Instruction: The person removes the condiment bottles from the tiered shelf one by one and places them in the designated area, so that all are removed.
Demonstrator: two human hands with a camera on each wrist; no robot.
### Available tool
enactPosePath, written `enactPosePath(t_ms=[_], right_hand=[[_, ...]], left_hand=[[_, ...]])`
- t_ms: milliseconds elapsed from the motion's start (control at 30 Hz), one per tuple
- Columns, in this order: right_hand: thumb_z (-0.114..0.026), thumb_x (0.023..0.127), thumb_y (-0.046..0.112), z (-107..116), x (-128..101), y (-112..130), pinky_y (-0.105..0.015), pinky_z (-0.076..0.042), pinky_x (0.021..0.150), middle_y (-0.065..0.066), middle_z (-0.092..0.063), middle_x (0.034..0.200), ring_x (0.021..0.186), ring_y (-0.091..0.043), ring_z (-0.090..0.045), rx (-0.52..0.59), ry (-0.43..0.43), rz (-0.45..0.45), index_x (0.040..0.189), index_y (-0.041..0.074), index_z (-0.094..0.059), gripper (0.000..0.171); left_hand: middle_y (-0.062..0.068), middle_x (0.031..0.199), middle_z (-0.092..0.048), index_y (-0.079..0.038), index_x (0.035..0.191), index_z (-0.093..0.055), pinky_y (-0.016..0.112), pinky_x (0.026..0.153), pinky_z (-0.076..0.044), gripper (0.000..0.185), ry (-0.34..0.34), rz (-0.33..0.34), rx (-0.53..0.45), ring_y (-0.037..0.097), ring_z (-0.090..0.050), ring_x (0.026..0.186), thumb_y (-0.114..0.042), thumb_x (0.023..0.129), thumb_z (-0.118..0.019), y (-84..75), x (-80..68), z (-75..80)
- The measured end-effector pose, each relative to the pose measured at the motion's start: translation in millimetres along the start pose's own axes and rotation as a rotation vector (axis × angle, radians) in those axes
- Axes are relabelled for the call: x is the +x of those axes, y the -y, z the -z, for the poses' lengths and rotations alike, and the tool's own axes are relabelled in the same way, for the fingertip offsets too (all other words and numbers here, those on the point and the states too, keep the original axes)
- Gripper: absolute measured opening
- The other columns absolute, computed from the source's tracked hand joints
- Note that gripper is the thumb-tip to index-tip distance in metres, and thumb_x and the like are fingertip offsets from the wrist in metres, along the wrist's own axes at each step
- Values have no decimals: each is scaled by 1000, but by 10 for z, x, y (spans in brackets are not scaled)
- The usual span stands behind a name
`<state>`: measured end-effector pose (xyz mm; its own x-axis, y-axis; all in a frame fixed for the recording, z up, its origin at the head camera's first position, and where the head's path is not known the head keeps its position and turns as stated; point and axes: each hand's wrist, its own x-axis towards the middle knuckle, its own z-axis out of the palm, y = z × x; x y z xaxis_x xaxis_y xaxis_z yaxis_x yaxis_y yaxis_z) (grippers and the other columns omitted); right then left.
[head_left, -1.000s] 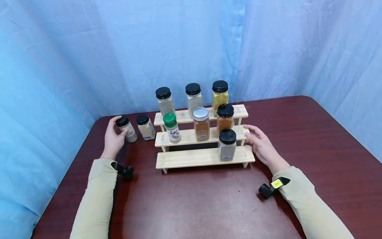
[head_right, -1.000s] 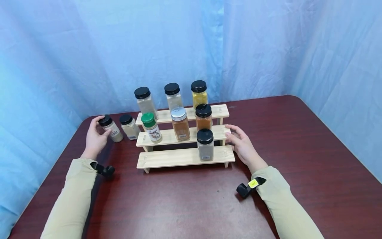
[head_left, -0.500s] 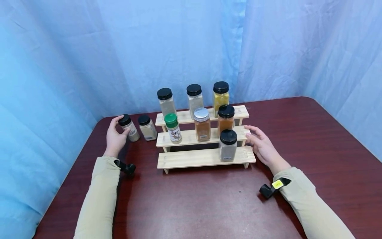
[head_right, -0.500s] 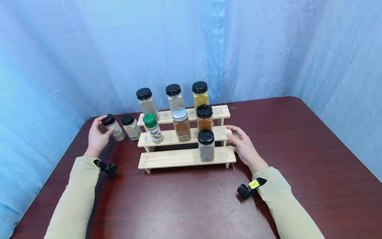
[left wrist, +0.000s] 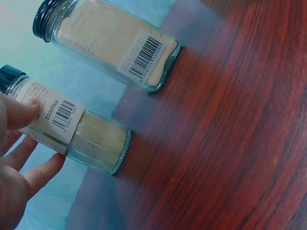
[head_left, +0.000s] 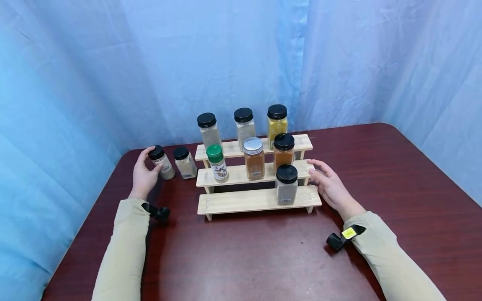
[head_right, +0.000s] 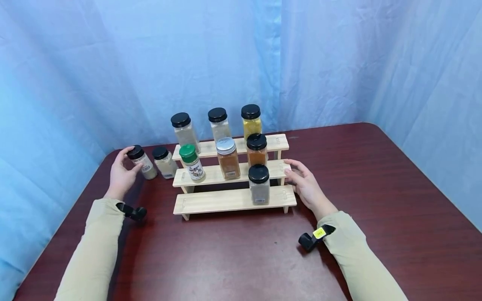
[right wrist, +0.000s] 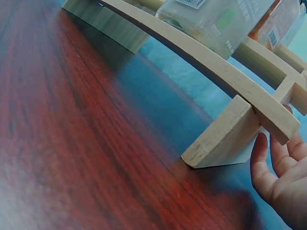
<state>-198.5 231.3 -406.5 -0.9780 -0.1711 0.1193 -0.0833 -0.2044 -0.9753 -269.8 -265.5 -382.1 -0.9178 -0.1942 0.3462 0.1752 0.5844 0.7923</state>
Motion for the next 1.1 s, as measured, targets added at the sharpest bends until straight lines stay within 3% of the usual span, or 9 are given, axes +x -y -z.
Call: enactPosePath(t_ms=[300,467,633,933,1100], right_hand=[[-48,99,14,-12,-11,6,-20,-52,72,10,-63,103,81,-4,-61,21,1,9,120,24,-52,23],[-48,99,14,-10,-5,11,-20,-51,74,10,-63,103,82,-4,-61,20,1,16,119,24,-52,23],[-49,99,15,-6,-1,11,-20,-52,73,10,-62,103,81,-3,-61,20,-1,3,120,24,-51,22],[-49,99,15,-12,-3,16,-20,-51,73,11,-63,103,81,-4,-60,20,-10,-4,120,23,-51,23],[-48,99,14,-15,-4,17,-20,-52,73,10,-63,103,81,-4,-60,22,-4,-1,120,23,-51,23]], left_hand=[[28,136,-36,-6,146,-32,55,100,-41,64,64,-26,43,42,-41,127,4,89,-60,-47,-17,110],[26,135,-33,-9,147,-31,51,100,-42,67,26,2,-45,39,-40,130,4,88,-60,-159,-44,171],[23,135,-35,-10,145,-33,50,103,-41,64,-12,6,-73,34,-42,130,0,89,-61,-285,-99,223],[17,138,-39,-12,145,-35,50,104,-39,61,3,-66,-96,28,-42,130,-6,90,-61,-532,-233,300],[14,137,-41,-11,144,-37,45,105,-40,58,-5,-111,-98,26,-43,129,-5,91,-61,-681,-328,323]])
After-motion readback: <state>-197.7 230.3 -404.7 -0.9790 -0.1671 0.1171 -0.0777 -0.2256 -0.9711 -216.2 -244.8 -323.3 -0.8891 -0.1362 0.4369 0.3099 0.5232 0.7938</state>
